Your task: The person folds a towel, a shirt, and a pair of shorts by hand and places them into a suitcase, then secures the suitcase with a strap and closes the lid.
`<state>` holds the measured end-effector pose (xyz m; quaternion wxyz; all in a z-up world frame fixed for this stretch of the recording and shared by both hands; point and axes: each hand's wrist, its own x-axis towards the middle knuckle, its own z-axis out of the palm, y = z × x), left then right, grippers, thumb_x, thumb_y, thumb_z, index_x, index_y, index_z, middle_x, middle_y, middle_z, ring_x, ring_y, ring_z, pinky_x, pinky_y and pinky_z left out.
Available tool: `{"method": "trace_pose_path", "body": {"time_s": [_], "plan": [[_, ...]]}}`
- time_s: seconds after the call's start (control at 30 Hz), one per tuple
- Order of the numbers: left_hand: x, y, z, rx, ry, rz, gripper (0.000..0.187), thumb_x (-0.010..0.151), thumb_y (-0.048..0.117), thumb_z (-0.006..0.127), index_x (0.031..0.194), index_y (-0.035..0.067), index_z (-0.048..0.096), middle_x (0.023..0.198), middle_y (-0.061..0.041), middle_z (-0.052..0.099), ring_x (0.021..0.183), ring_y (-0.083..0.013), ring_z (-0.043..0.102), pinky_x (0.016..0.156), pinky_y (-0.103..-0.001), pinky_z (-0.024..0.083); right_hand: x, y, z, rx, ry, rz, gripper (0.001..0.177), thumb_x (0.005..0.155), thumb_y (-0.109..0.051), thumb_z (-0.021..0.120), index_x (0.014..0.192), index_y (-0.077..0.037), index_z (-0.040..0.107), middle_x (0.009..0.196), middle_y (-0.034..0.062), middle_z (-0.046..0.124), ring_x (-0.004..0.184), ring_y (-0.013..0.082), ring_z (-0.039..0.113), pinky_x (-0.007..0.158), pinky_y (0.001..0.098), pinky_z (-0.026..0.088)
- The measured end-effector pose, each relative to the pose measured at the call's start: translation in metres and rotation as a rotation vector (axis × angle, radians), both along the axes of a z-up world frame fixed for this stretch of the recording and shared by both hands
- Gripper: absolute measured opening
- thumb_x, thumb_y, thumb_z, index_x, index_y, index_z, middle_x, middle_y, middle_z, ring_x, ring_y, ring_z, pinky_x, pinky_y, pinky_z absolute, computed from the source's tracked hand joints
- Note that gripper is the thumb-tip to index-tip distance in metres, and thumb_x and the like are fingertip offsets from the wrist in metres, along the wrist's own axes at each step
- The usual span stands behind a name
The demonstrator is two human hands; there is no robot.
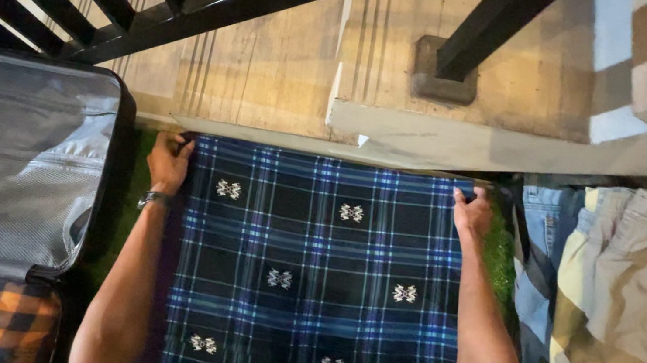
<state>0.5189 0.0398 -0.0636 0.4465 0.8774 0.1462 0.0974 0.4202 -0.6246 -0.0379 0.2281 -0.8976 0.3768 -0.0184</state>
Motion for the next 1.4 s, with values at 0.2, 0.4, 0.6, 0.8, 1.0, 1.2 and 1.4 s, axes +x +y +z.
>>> {"method": "trace_pose_path", "body": {"time_s": [0.2,0.4,0.6,0.8,1.0,1.2,1.4], "plan": [[-0.050,0.011,0.022,0.050,0.069,-0.005,0.057,0.093,0.037,0.074,0.135,0.005,0.053,0.111,-0.019,0.072,0.101,-0.0386,0.068,0.088,-0.046,0.052,-0.065,0.009,0.021,-0.152,-0.314,0.111,0.060,0.087,-0.045,0.080,0.127,-0.004,0.060,0.120,0.0285,0.067,0.109,0.0458,0.064,0.092,0.0513,0.051],[-0.175,0.029,0.042,0.100,0.160,-0.035,0.056,0.098,0.043,0.070,0.132,0.001,0.055,0.115,-0.026,0.071,0.108,-0.0446,0.067,0.092,-0.048,0.053,-0.174,0.033,0.041,0.092,-0.201,0.021,0.064,0.086,-0.048,0.078,0.131,-0.006,0.059,0.112,0.0264,0.070,0.103,0.0428,0.067,0.089,0.0502,0.053],[-0.306,0.043,0.068,0.079,0.507,0.052,0.068,0.093,0.064,0.060,0.118,0.002,0.072,0.114,-0.029,0.072,0.113,-0.0448,0.066,0.099,-0.048,0.050,-0.297,0.049,0.046,0.296,-0.141,-0.016,0.061,0.083,-0.053,0.080,0.116,-0.004,0.068,0.090,0.0142,0.073,0.084,0.0253,0.068,0.077,0.0404,0.054],[-0.435,0.060,0.091,0.000,0.489,0.053,0.079,0.092,0.070,0.058,0.121,-0.002,0.073,0.111,-0.027,0.075,0.109,-0.0365,0.070,0.098,-0.043,0.051,-0.409,0.065,0.078,0.489,-0.133,-0.068,0.056,0.085,-0.057,0.077,0.104,-0.004,0.076,0.084,-0.0001,0.069,0.078,0.0134,0.062,0.072,0.0308,0.048],[-0.521,0.070,0.104,0.044,0.515,0.077,0.086,0.093,0.070,0.061,0.128,-0.008,0.069,0.124,-0.031,0.069,0.118,-0.0408,0.063,0.103,-0.045,0.046,-0.491,0.079,0.105,0.650,0.090,-0.242,0.051,0.083,-0.055,0.076,0.111,-0.012,0.075,0.083,0.0031,0.056,0.079,0.0173,0.057,0.069,0.0342,0.048],[-0.567,0.078,0.110,-0.046,0.559,-0.030,0.080,0.087,0.062,0.073,0.127,-0.007,0.068,0.126,-0.026,0.069,0.115,-0.0327,0.064,0.100,-0.041,0.047,-0.542,0.080,0.104,0.845,-0.015,-0.259,0.057,0.081,-0.051,0.078,0.114,-0.005,0.073,0.096,0.0085,0.067,0.087,0.0224,0.066,0.078,0.0367,0.055],[-0.565,0.080,0.105,0.146,0.464,-0.132,0.053,0.086,0.037,0.081,0.120,-0.003,0.071,0.082,-0.014,0.077,0.074,-0.0216,0.069,0.074,-0.034,0.055,-0.555,0.064,0.068,0.800,-0.016,-0.102,0.066,0.078,-0.034,0.084,0.131,0.000,0.062,0.116,0.0128,0.071,0.103,0.0230,0.069,0.082,0.0377,0.056]]}}
